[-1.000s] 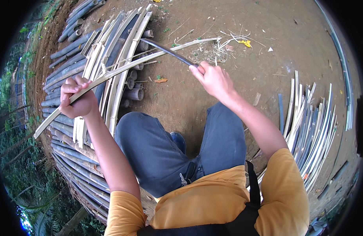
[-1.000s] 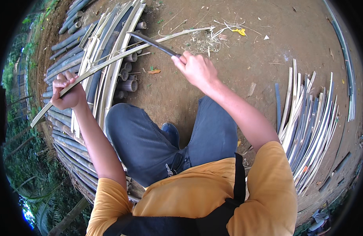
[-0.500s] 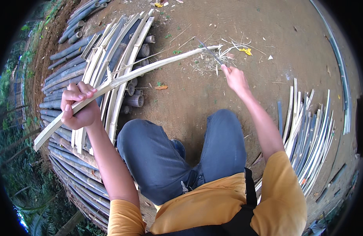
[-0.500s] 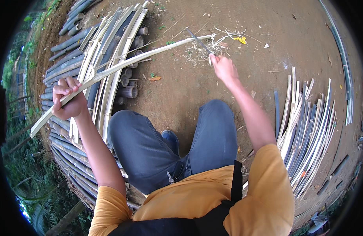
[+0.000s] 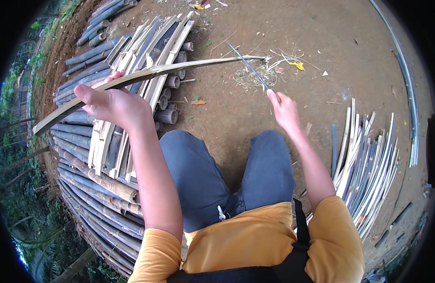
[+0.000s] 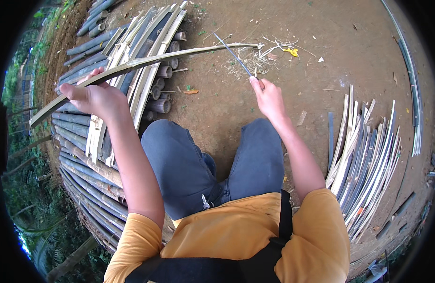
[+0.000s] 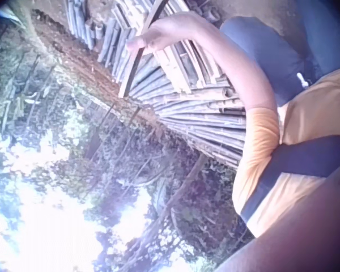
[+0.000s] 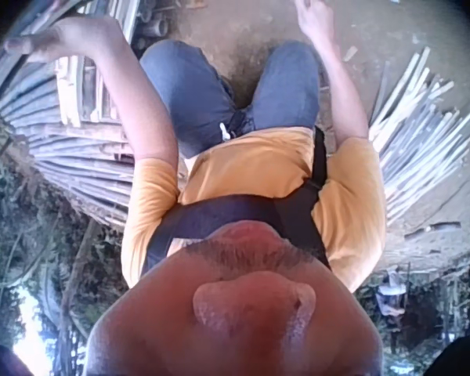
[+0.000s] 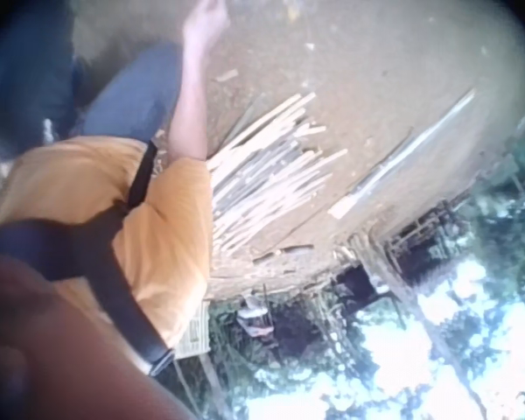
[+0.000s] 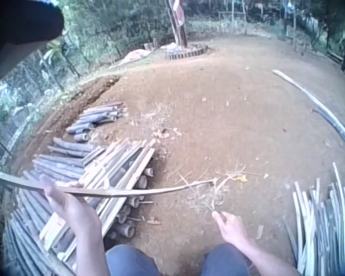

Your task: The person processes a long strip of bamboo using a knife to shave and smooth the surface. They hold the bamboo strip in one hand and repeatedly scrape the knife along the edges and surface to remove excess material.

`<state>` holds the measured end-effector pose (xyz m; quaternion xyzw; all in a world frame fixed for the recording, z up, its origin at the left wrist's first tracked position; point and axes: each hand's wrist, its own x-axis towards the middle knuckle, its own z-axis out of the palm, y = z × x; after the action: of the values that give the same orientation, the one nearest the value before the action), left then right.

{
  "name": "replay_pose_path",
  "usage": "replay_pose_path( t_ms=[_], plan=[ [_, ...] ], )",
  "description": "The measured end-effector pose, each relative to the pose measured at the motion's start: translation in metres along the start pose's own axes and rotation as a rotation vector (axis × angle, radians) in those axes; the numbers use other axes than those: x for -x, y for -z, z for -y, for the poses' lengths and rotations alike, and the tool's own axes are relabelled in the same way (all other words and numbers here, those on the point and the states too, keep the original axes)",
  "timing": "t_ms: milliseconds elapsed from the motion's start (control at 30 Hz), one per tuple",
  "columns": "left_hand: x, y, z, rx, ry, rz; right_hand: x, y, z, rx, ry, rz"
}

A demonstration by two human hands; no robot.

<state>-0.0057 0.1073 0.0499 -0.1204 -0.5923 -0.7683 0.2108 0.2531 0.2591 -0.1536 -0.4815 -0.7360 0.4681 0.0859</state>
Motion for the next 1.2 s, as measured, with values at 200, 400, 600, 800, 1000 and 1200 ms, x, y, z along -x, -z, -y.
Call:
replay_pose_path(
  t_ms=[200,400,600,800,1000,1200],
  plan=[
    [0.006,0.007,-0.012,0.374,0.127,0.232,0.021,0.035,0.021,0.026,0.066,-0.052],
    [0.031,0.032,-0.019,0.373,0.091,0.295,0.082,0.021,0.058,-0.085,0.141,0.05],
    [0.046,0.046,-0.016,0.361,0.073,0.255,0.114,-0.021,0.064,-0.016,0.097,0.065],
    [0.053,0.068,-0.01,0.443,0.067,0.276,0.11,-0.023,0.052,-0.063,0.038,0.021],
    [0.059,0.065,-0.01,0.478,0.024,0.275,0.106,-0.043,0.056,0.006,0.048,0.02],
    [0.055,0.07,-0.002,0.5,0.021,0.322,0.111,-0.041,0.057,-0.188,0.08,0.097]
  ],
)
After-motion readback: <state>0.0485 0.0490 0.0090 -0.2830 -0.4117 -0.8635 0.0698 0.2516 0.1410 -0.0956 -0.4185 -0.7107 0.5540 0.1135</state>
